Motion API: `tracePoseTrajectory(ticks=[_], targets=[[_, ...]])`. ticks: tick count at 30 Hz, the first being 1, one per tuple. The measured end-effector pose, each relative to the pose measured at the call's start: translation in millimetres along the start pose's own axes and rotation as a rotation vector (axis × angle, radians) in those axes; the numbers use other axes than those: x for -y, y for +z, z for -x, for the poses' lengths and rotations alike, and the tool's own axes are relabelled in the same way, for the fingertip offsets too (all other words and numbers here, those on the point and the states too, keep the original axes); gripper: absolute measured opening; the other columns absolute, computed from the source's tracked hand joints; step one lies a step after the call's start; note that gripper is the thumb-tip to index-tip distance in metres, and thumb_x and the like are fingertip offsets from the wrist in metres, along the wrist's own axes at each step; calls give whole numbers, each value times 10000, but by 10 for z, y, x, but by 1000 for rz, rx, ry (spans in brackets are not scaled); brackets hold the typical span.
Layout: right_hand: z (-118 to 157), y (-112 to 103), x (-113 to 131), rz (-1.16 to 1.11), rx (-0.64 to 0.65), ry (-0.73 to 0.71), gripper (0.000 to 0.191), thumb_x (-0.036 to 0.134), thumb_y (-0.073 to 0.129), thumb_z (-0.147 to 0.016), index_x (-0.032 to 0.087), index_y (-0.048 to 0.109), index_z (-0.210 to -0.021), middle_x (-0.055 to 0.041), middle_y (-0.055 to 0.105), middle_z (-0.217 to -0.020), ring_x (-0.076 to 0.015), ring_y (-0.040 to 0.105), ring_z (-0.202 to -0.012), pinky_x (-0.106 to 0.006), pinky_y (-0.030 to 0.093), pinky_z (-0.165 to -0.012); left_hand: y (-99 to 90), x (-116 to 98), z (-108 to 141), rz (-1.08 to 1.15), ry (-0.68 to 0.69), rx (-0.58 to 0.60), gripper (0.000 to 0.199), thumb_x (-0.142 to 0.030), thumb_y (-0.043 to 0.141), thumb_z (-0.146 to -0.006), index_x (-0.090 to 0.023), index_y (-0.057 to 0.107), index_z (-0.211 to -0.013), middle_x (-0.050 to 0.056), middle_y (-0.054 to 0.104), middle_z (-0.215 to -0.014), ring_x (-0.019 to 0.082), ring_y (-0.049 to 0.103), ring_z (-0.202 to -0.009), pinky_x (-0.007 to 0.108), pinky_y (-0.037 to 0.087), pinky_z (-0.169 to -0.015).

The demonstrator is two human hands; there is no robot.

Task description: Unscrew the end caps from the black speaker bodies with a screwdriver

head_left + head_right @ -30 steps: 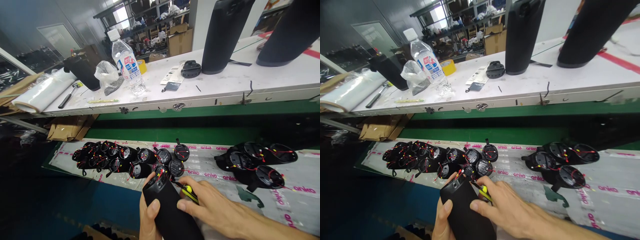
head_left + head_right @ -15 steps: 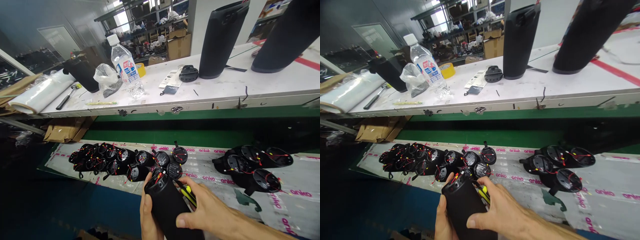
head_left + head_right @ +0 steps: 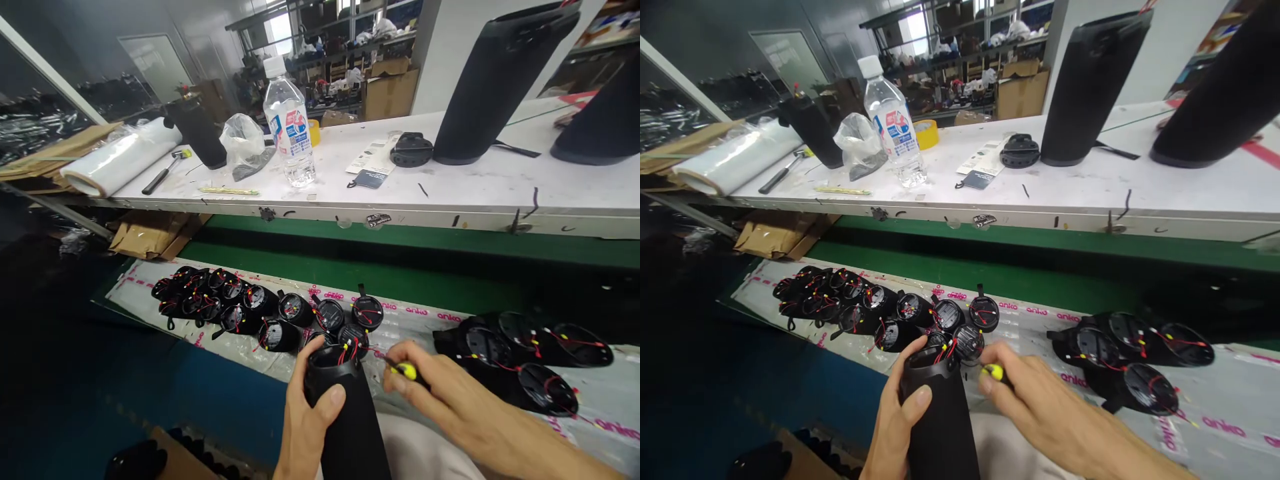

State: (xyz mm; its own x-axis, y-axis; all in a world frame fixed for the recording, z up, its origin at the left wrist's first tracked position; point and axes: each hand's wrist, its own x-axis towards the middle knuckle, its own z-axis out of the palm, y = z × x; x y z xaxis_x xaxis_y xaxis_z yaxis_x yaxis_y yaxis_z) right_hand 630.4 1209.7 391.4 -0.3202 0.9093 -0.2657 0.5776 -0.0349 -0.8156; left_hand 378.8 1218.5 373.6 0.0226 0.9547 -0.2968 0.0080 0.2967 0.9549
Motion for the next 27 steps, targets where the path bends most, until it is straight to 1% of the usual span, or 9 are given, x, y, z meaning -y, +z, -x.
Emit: tracePoseTrajectory(ticks=[2,4,6,9,13,17,20,24,27], targets=[[5,-73,106,237,-6,-164,260,484,408,-1135,330,593,-1233,-8,715,-1087,-235,695,-979,-369,516,-806,17,-49,1,-36,25,17,780,-611,816,-729,-257,647,-1403,91,752,-1355,380,666,-1282,432,501,-1115],[-38,-100,207,435,-29,-339,223,398,393,-1149,297,589,-1180,-6,710,-1016,-230,695,-873,-357,480,-716,65,-97,10,-29,22,13,738,-591,821,-717,-261,666,-1360,80,777,-1281,365,700,-1204,407,525,-1050],[-103,-102,271,599,-69,-478,201,340,393,-1146,254,564,-1084,0,680,-891,-220,650,-706,-354,399,-599,113,-128,18,-24,21,-1,722,-570,836,-692,-259,681,-1325,78,786,-1238,359,714,-1156,400,529,-1021],[-175,-104,296,750,-121,-602,175,305,414,-1137,236,512,-1011,11,631,-794,-211,587,-599,-372,290,-532,146,-143,22,-34,41,-7,735,-550,847,-669,-246,677,-1316,82,797,-1187,354,725,-1107,404,521,-1012],[-203,-138,286,802,-120,-652,171,282,409,-1134,230,489,-991,16,621,-758,-196,564,-560,-374,232,-514,138,-156,31,-74,39,8,704,-536,826,-692,-241,653,-1307,76,789,-1206,335,713,-1110,386,511,-987],[-219,-170,283,822,-126,-685,193,295,436,-1124,228,488,-950,14,615,-725,-191,545,-523,-372,196,-503,144,-203,46,-129,21,26,722,-564,811,-705,-238,619,-1321,58,777,-1196,314,687,-1105,390,486,-1003],[-229,-172,288,840,-140,-689,168,283,491,-1100,222,499,-944,9,623,-726,-197,553,-520,-374,194,-504,163,-240,52,-146,12,21,715,-583,808,-706,-245,619,-1308,43,779,-1184,305,676,-1121,382,494,-1005],[-227,-153,311,868,-123,-674,113,260,574,-1059,220,513,-973,14,629,-754,-207,573,-553,-388,225,-502,180,-270,60,-155,-6,-4,698,-575,809,-700,-247,635,-1292,41,796,-1157,313,691,-1104,377,534,-942],[-219,-140,322,935,-106,-666,122,235,631,-1020,228,518,-975,19,616,-764,-214,566,-569,-406,231,-500,188,-292,73,-202,-7,-28,664,-551,797,-710,-247,646,-1281,46,799,-1156,316,696,-1089,381,537,-916]])
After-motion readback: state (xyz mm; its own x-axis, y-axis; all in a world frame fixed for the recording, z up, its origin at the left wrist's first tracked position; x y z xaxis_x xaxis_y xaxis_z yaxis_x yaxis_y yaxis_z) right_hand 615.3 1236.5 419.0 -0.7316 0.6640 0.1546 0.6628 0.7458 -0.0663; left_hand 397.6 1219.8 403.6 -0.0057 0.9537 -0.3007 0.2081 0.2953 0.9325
